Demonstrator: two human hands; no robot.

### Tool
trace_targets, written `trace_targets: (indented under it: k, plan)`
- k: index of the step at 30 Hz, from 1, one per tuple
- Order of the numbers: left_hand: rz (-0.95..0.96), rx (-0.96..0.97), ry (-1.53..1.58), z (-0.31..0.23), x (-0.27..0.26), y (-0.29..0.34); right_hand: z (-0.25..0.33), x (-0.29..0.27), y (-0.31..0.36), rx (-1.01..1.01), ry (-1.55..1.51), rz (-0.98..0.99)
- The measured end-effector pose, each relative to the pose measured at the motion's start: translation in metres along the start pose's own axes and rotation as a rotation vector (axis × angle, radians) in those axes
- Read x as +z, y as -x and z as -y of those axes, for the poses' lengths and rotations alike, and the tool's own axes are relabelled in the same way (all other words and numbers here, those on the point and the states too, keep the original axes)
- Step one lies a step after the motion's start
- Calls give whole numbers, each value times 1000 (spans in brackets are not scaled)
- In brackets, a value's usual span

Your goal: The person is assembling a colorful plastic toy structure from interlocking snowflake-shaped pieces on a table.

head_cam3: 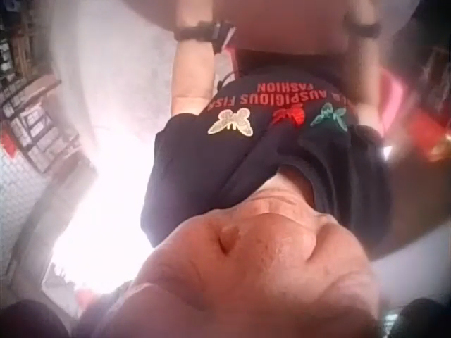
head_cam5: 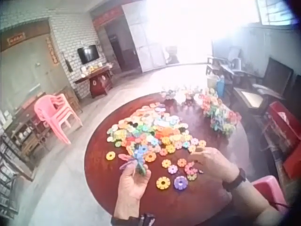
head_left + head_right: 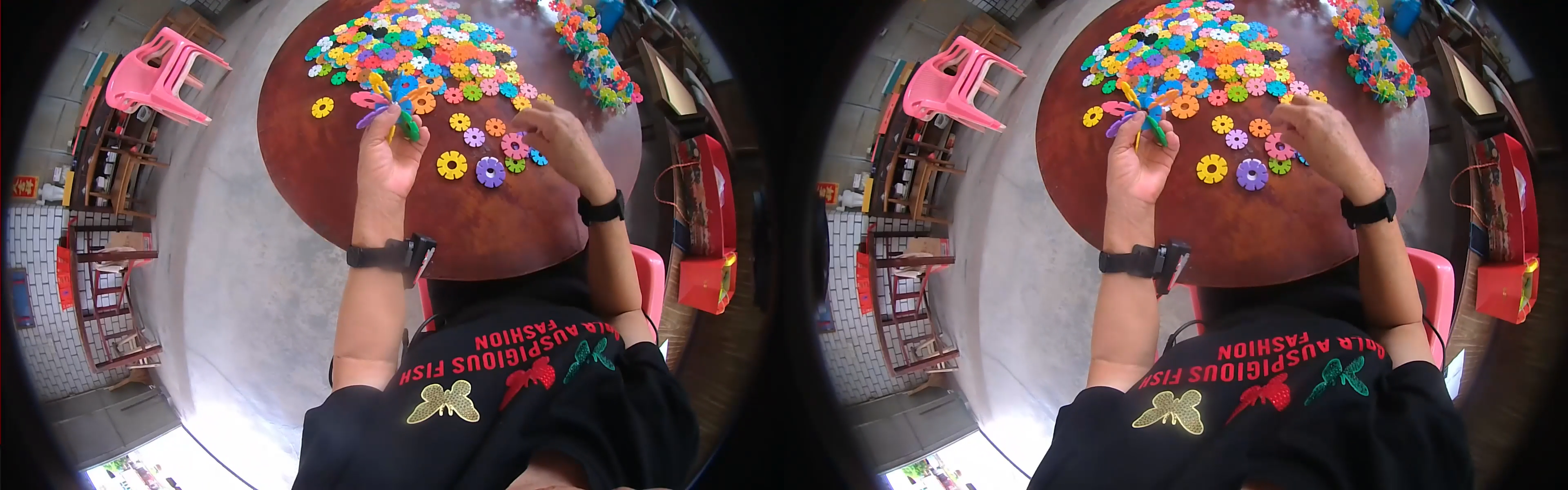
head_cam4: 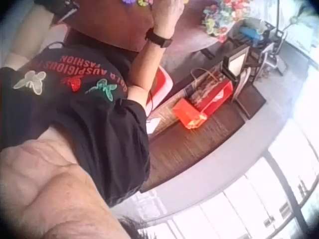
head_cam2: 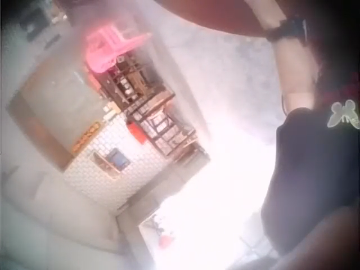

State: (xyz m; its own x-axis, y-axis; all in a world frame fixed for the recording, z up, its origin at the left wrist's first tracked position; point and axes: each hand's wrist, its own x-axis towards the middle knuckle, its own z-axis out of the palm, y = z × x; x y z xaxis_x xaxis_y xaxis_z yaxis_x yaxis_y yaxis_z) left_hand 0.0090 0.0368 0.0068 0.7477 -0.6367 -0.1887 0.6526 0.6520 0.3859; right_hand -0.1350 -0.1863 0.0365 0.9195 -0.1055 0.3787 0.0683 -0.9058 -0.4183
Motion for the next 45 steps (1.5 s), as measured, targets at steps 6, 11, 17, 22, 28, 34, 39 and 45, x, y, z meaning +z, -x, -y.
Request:
trace_targets:
  k: [6,11,17,22,28,34,39,45]
  plan:
    - [109,20,-171,10,6,11,35,35,16,-6,9,283]
    - [152,81,-172,12,12,16,33,36,18,23,33,242]
    - [118,23,-171,13,7,12,46,9,4,-66,-200,17]
    - [34,-4,-93,4,1,6,22,-2,0,-39,-200,-16]
    - [-114,-17,-154,6,-1,4,3,-1,2,156,-370,75]
    - [-44,6,-181,12,11,11,-24,6,9,112,76,46]
    - [38,-19,-194,14,14,12,-11,25,12,153,117,191]
    - [42,-5,-255,18,16,15,-9,16,10,103,10,78]
